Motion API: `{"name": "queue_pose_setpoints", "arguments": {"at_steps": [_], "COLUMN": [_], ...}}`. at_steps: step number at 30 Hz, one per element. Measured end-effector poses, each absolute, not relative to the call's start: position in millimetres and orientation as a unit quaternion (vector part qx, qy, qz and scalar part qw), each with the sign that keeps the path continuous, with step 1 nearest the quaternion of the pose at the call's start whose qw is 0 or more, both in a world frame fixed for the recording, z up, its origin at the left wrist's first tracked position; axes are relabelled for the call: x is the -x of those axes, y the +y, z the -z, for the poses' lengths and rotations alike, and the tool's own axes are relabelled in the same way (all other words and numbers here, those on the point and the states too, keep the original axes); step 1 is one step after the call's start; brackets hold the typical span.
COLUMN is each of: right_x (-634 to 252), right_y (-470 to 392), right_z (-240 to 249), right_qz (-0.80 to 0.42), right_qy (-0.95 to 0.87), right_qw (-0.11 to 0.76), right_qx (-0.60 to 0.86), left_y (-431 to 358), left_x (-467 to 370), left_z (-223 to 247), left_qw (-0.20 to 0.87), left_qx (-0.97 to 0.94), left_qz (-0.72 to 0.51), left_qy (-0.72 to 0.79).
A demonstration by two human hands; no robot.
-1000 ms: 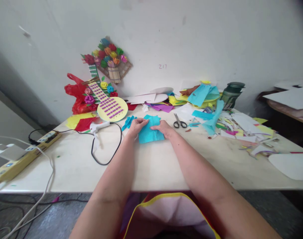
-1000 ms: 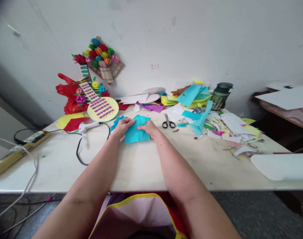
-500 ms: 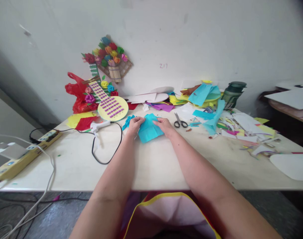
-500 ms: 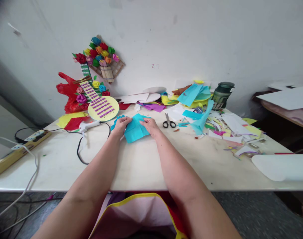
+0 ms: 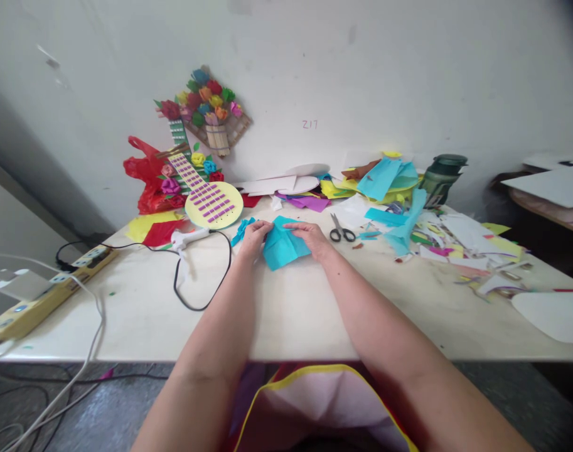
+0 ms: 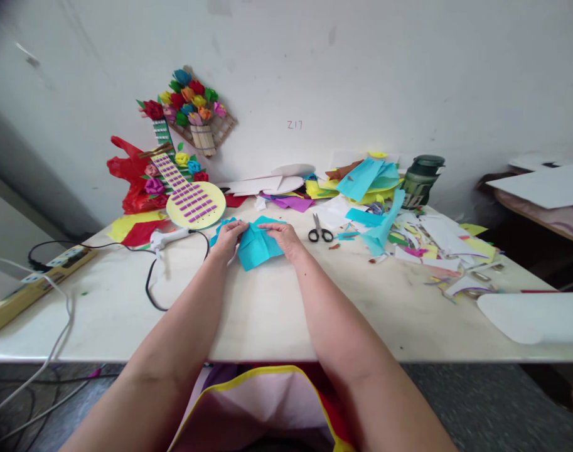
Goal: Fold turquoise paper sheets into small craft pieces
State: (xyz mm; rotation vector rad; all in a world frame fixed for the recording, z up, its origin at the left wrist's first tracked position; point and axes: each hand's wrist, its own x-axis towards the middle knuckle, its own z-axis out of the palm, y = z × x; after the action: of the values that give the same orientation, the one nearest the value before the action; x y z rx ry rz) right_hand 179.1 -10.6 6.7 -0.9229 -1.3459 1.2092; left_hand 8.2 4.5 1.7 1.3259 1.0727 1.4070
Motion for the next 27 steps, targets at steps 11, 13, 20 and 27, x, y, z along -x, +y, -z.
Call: {"name": "queue_pose_setpoints", "arguments": {"at_steps": [11,13,20,27], "right_x": [-181.9,-182.2,-176.9,-175.5], "right_y": [-8.3,-7.1,-6.7,-4.8], "right_z": [-4.8,-3.2,-1.8,0.6], "right_qz": [-0.511,-0.505,-0.476,-0.464], "right_qy": [-0.565,-0.577,-0.579,-0.581], "right_qw": [0.520,0.530,0.536,0.535], "right_qx": [0.387,0.363,0.388,0.402], "left_y": [5.5,5.7,6.6,5.4], "left_x": [-7.4,-7.3,-7.0,-8.4], "left_z": [-0.5,-0.4,0.7,-1.5], "left_qw": [0.450,0.451,0.465,0.524], "left_qx": [-0.539,-0.540,-0.540,-0.503], "left_qz": [-0.561,-0.561,-0.557,-0.539], "left_qy": [0.438,0.437,0.427,0.427]}}
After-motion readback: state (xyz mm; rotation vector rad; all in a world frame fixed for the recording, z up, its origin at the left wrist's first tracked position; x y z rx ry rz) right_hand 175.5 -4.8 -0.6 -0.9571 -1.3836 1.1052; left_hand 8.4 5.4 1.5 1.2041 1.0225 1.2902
